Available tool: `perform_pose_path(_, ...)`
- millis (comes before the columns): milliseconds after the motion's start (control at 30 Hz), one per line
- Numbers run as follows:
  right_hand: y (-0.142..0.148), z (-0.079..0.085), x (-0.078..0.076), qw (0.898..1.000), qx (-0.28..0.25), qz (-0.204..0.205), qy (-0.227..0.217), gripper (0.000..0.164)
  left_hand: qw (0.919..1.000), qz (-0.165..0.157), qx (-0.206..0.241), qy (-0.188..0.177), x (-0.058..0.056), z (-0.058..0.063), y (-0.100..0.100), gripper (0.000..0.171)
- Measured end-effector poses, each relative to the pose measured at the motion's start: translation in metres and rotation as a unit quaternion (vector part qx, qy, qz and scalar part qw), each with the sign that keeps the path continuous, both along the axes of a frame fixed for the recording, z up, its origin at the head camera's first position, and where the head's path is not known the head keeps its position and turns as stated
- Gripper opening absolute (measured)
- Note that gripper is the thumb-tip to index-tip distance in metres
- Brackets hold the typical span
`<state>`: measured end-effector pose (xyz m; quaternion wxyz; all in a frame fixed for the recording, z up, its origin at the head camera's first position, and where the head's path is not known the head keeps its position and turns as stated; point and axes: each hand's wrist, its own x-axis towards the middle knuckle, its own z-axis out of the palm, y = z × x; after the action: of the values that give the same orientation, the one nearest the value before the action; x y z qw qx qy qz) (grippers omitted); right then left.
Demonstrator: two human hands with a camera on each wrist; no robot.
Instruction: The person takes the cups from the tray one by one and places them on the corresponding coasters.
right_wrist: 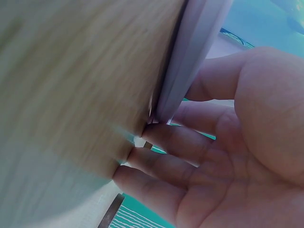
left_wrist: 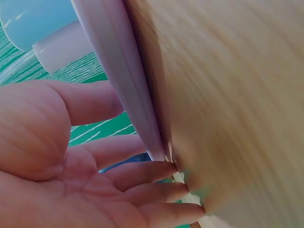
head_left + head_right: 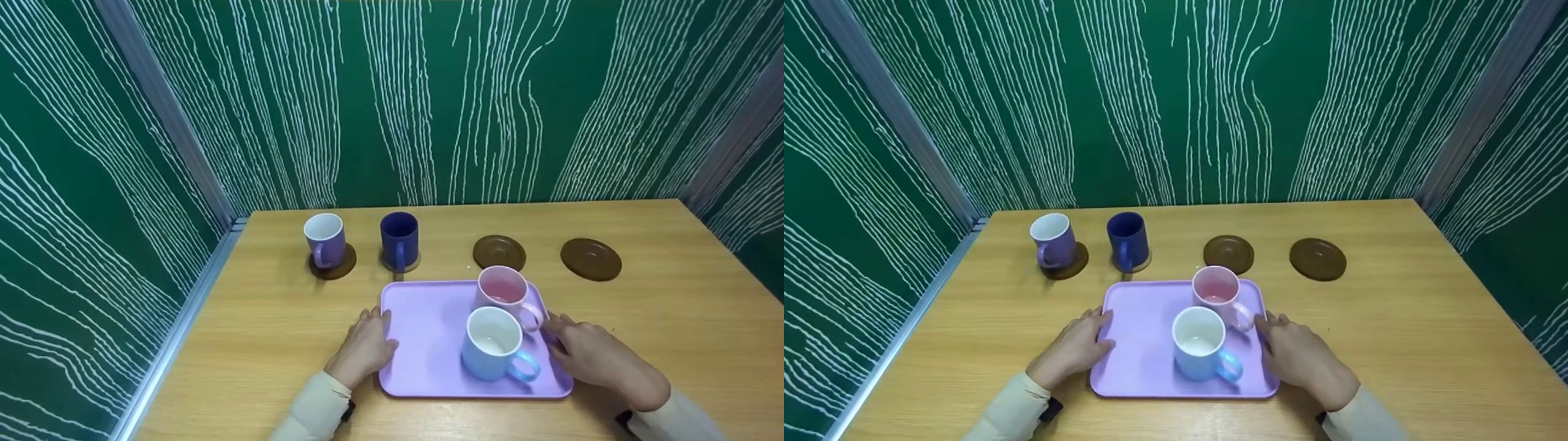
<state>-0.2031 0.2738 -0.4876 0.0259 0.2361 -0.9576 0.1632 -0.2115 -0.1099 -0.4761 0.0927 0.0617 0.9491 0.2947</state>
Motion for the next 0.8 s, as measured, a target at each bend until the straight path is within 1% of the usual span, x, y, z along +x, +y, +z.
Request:
perform_pose_path(167, 0.0000, -0.0005, 0.0002, 1.000, -0.003, -0.001, 0.000, 0.028, 0.9998, -0.004, -0.014, -0.012, -0.0003, 0.0001, 0.0020, 0.060)
perform_pose_path(333, 0.0002, -0.0012, -0.0002, 1.000, -0.003, 0.000, 0.001, 0.027, 0.9994, -0.010, -0.034, 0.003, -0.0020, -0.0013, 0.0012, 0.057)
perform_pose_path(433, 0.0004, -0.0011, -0.0003, 1.000, 0.000, -0.002, 0.002, 0.027, 0.9992, -0.013, -0.039, 0.005, -0.0029, -0.0018, 0.0003, 0.056)
perform_pose_path(533, 0.0008, -0.0016, -0.0008, 1.000, 0.001, 0.000, 0.015, 0.023, 0.9990, -0.019, -0.039, 0.013, -0.0043, -0.0021, -0.0002, 0.055)
perform_pose_path(667, 0.0008, -0.0019, -0.0003, 1.000, 0.003, 0.002, 0.026, 0.026, 0.9986, -0.028, -0.039, 0.021, -0.0048, -0.0030, -0.0011, 0.055)
perform_pose_path(800, -0.0001, -0.0028, 0.0006, 1.000, 0.002, -0.003, 0.006, 0.029, 0.9987, -0.027, -0.038, 0.023, -0.0035, -0.0043, -0.0026, 0.056)
